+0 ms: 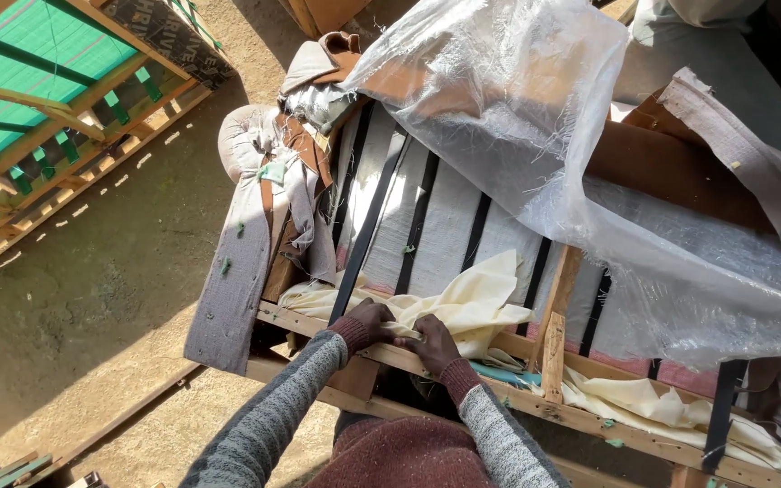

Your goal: Removing staples and old fabric/foam from a wooden sofa frame using a prying tool.

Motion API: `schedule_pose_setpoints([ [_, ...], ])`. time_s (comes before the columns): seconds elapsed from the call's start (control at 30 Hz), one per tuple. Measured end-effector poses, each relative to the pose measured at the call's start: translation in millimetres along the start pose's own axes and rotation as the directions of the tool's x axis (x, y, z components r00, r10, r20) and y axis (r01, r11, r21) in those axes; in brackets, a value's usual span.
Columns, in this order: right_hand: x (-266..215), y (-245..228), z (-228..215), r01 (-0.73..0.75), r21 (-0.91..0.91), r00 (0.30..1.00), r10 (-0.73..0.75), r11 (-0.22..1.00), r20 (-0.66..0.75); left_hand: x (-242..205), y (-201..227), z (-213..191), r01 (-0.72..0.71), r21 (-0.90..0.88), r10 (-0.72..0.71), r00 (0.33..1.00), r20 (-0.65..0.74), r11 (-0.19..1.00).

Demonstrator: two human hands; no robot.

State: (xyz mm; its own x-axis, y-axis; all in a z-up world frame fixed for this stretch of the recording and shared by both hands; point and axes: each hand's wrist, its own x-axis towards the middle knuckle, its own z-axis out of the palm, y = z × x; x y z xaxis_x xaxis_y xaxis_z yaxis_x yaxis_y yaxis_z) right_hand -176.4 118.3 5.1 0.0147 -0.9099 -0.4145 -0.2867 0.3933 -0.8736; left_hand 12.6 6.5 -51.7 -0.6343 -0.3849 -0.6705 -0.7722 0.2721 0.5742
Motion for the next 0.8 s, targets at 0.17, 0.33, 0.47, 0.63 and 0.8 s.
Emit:
schedule_pose_setpoints([
  [0.17,5.6,10.7,2.2,-0.173,-0.107,0.981,0.181,0.979,0.073,-15.4,22.1,-12.0,0.203,0.058,-0.204,0.979,0.006,0.977],
  [0.33,43.4,31.1,21.0,-0.328,-0.235,0.940,0.342,0.915,0.017,7.4,2.0,11.3,0.229,0.107,-0.212,0.966,-0.145,0.968],
  [0.47,75.7,51.5,42.4,-0.411,-0.386,0.900,0.435,0.826,-0.029,52.5,-36.9,38.3,0.313,0.122,-0.268,0.919,-0.288,0.942],
  [0.63,84.7,40.1,38.3,-0.424,-0.374,0.891,0.454,0.825,-0.008,56.7,-20.2,24.7,0.359,0.091,-0.329,0.912,-0.243,0.929],
  [0.8,83.4,18.1,43.6,-0.472,-0.364,0.864,0.504,0.803,-0.010,55.8,-14.9,23.0,0.394,0.112,-0.360,0.901,-0.242,0.912],
])
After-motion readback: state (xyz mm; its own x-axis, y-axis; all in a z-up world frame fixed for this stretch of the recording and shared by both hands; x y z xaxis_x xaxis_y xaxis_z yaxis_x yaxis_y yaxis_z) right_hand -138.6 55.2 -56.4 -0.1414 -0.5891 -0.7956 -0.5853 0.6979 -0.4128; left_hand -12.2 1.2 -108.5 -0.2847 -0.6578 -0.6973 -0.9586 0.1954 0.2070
